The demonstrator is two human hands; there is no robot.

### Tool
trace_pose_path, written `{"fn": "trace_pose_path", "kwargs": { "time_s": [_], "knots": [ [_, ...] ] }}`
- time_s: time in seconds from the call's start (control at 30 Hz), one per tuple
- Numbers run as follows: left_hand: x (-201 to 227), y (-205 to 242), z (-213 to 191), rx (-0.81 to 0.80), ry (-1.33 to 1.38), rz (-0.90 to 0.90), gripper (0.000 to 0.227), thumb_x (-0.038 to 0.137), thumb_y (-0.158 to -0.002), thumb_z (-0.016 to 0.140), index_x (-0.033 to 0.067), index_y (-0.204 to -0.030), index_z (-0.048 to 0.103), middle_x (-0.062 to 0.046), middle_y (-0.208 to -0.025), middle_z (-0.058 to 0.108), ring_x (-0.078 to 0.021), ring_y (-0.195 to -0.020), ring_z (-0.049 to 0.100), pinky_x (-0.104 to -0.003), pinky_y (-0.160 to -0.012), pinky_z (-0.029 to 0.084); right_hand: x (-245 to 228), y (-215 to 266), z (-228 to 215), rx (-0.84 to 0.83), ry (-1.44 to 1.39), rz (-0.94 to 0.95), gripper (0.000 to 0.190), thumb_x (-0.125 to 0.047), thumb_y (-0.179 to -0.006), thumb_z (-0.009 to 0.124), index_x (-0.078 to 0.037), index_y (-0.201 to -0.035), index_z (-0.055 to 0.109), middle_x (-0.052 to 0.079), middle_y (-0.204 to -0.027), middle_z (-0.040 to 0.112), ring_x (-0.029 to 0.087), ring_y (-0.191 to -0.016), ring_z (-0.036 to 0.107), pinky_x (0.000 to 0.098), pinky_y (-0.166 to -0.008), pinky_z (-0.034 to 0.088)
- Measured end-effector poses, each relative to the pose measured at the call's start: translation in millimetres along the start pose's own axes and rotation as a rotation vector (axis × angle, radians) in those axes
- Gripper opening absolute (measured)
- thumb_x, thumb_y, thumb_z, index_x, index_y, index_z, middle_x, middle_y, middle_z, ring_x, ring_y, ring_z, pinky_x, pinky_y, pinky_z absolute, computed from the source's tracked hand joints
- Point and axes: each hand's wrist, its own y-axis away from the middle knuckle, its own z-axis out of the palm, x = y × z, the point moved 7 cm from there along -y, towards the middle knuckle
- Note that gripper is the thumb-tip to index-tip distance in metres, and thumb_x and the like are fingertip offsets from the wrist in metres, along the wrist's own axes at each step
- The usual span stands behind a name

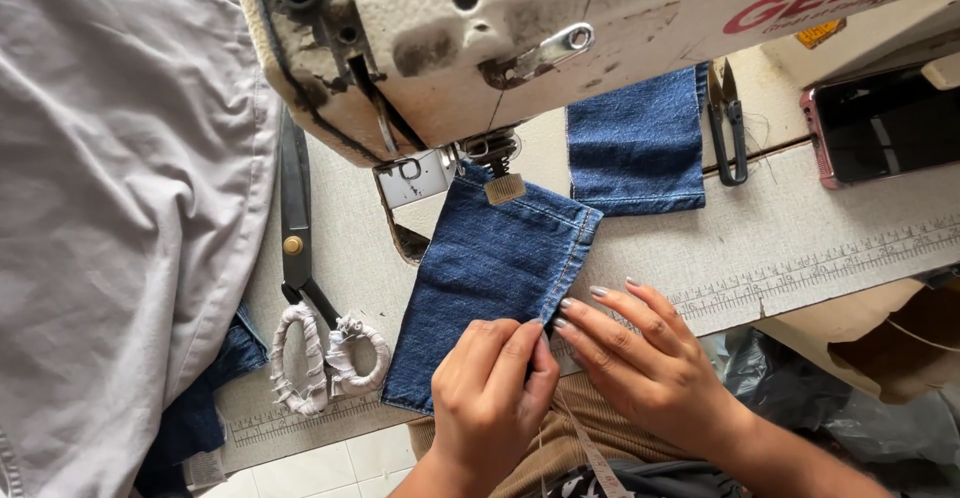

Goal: The person is using scissors to cut denim fabric into smaller scraps and then folding them on a sewing machine table.

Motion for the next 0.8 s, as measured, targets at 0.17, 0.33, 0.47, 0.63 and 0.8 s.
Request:
{"fn": "trace_pose_path", "kwargs": {
  "time_s": [0.17, 0.33, 0.47, 0.63, 0.8],
  "knots": [
    [5.6, 4.3, 9.3, -0.053, -0.126, 0.028, 0.012, 0.004, -0.096, 0.065, -0.0042, -0.105, 0.067, -0.014, -0.09, 0.062, -0.0298, -0.072, 0.058, -0.041, -0.063, 0.048, 1.5, 4.4, 4.2, -0.04, 0.0, -0.011, 0.029, -0.018, -0.103, 0.057, -0.009, -0.128, 0.068, 0.006, -0.136, 0.065, 0.029, -0.126, 0.06, 0.0521, -0.113, 0.043],
    [8.4, 2.0, 9.3, -0.049, -0.12, 0.057, 0.011, 0.001, -0.096, 0.061, -0.0068, -0.1, 0.067, -0.016, -0.089, 0.06, -0.0302, -0.069, 0.055, -0.041, -0.06, 0.043, 1.8, 4.8, 5.6, -0.05, 0.024, -0.023, 0.028, -0.019, -0.104, 0.054, -0.011, -0.127, 0.068, 0.005, -0.136, 0.064, 0.028, -0.126, 0.059, 0.0523, -0.113, 0.042],
    [10.0, 1.6, 12.0, -0.084, -0.121, 0.077, 0.014, 0.001, -0.099, 0.056, -0.0088, -0.101, 0.067, -0.018, -0.09, 0.059, -0.0314, -0.071, 0.053, -0.042, -0.061, 0.041, 2.7, 4.3, 5.6, -0.044, 0.023, -0.027, 0.027, -0.019, -0.102, 0.056, -0.011, -0.124, 0.07, 0.005, -0.135, 0.065, 0.029, -0.125, 0.06, 0.0527, -0.112, 0.043],
    [16.6, 2.8, 14.4, -0.037, -0.247, 0.137, 0.015, 0.0, -0.102, 0.056, -0.0104, -0.098, 0.066, -0.018, -0.088, 0.059, -0.0306, -0.069, 0.052, -0.042, -0.059, 0.042, 3.7, 4.9, 6.7, -0.041, 0.033, -0.022, 0.027, -0.02, -0.103, 0.055, -0.011, -0.124, 0.069, 0.005, -0.132, 0.065, 0.027, -0.122, 0.059, 0.0523, -0.112, 0.043],
    [12.4, 3.2, 15.8, -0.056, -0.137, 0.12, 0.013, -0.001, -0.099, 0.058, -0.0108, -0.095, 0.065, -0.018, -0.086, 0.058, -0.0309, -0.067, 0.05, -0.042, -0.059, 0.04, 3.6, 6.2, 6.6, -0.049, 0.015, -0.031, 0.025, -0.019, -0.103, 0.054, -0.01, -0.122, 0.069, 0.005, -0.132, 0.064, 0.027, -0.123, 0.059, 0.0527, -0.112, 0.043]
  ]
}}
